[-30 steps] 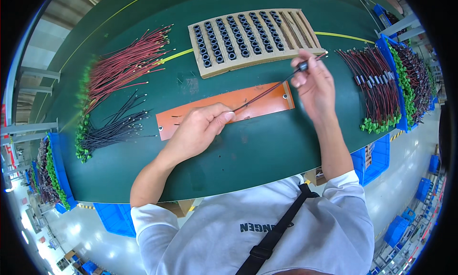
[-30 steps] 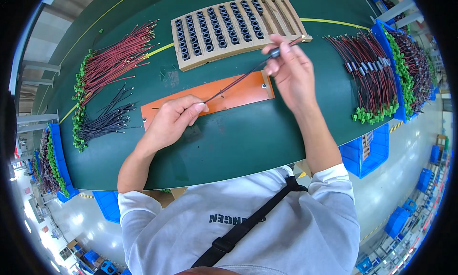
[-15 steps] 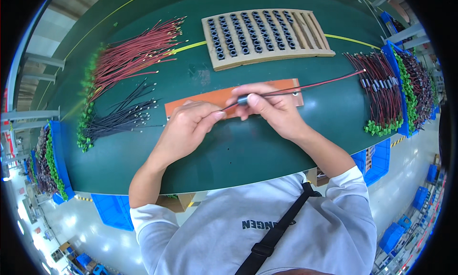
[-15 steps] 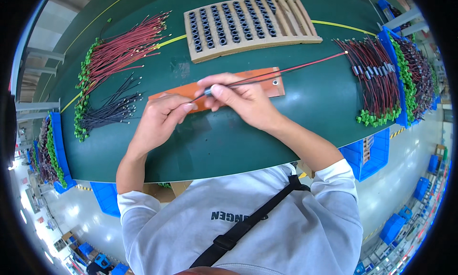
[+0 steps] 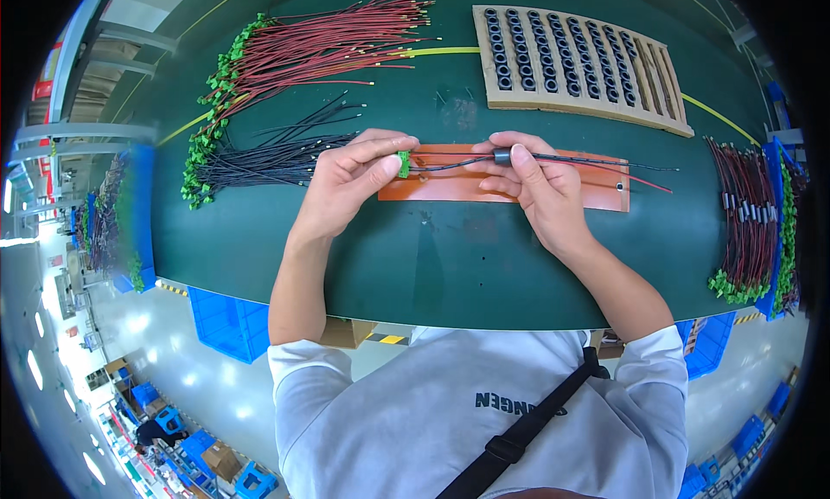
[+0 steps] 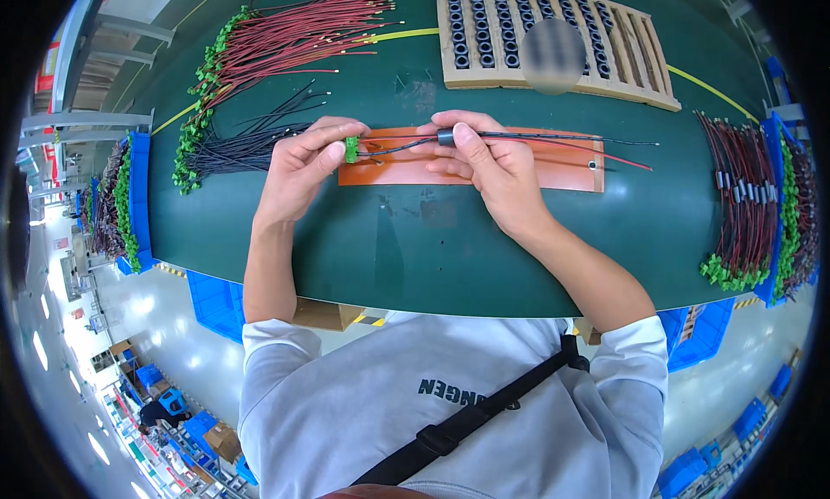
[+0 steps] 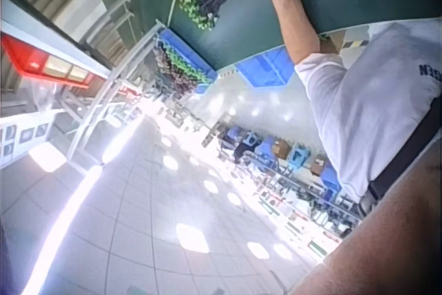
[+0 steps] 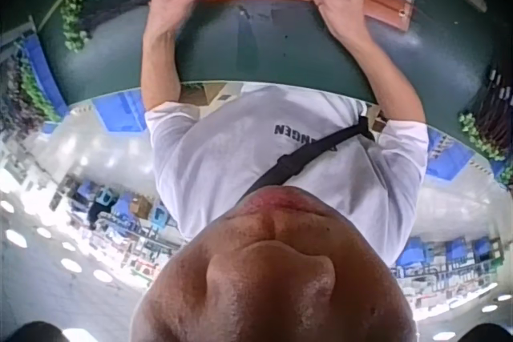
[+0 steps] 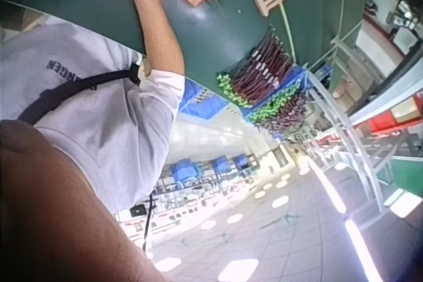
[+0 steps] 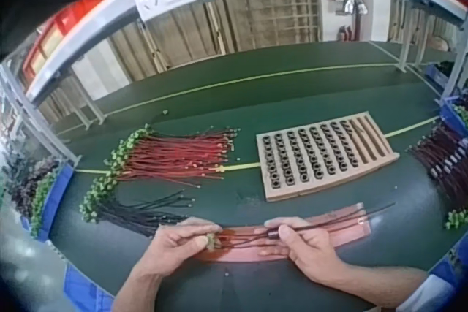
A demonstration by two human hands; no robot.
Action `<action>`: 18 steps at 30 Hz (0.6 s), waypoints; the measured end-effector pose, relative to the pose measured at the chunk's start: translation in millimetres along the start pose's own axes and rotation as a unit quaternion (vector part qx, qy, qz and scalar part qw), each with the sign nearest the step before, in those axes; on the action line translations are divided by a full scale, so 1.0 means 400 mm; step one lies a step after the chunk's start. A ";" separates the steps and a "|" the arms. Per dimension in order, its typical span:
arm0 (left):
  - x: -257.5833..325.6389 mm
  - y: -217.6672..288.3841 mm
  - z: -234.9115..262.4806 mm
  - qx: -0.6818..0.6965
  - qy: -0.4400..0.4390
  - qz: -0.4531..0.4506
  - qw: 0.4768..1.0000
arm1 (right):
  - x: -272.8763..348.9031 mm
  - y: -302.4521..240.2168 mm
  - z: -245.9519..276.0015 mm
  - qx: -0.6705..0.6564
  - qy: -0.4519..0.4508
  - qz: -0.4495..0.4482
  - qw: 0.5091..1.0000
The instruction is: The person assembles wire harnesses by hand at a workbench. They pick up red and black wires, insert a cylindrical component, attach green connectors, and place the finished units into a blue bin.
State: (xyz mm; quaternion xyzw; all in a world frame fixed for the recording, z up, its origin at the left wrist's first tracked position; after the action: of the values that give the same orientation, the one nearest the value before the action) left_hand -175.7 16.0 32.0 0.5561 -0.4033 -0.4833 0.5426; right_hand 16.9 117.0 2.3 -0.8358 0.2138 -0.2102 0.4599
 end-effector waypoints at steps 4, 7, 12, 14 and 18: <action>0.001 -0.021 0.011 -0.007 0.029 0.001 1.000 | 0.001 0.015 0.002 -0.005 0.003 -0.001 1.000; 0.004 -0.027 0.016 -0.052 0.045 -0.007 0.998 | -0.002 0.022 0.011 -0.013 0.008 -0.008 1.000; 0.001 -0.016 -0.003 -0.136 0.039 -0.001 0.990 | -0.001 0.024 0.016 -0.007 0.006 0.002 1.000; 0.000 -0.015 -0.005 -0.149 0.040 -0.010 0.988 | -0.001 0.023 0.017 -0.007 0.007 0.006 1.000; 0.006 -0.013 -0.010 -0.201 0.054 -0.026 0.978 | -0.002 0.021 0.015 0.011 0.014 0.012 1.000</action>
State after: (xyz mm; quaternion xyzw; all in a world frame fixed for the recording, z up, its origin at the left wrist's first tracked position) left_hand -171.8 15.1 26.3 0.4715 -0.2536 -0.5373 0.6517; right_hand 18.1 117.5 -7.9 -0.8250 0.2283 -0.2183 0.4686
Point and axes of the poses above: each hand's wrist, its own x-axis away from the middle knuckle, its own z-axis out of the back of the hand, y = z × x, the point moved 9 cm from there along -x, towards the middle knuckle, and after that the axes turned 6 degrees about -z, right-handed, at the moved point
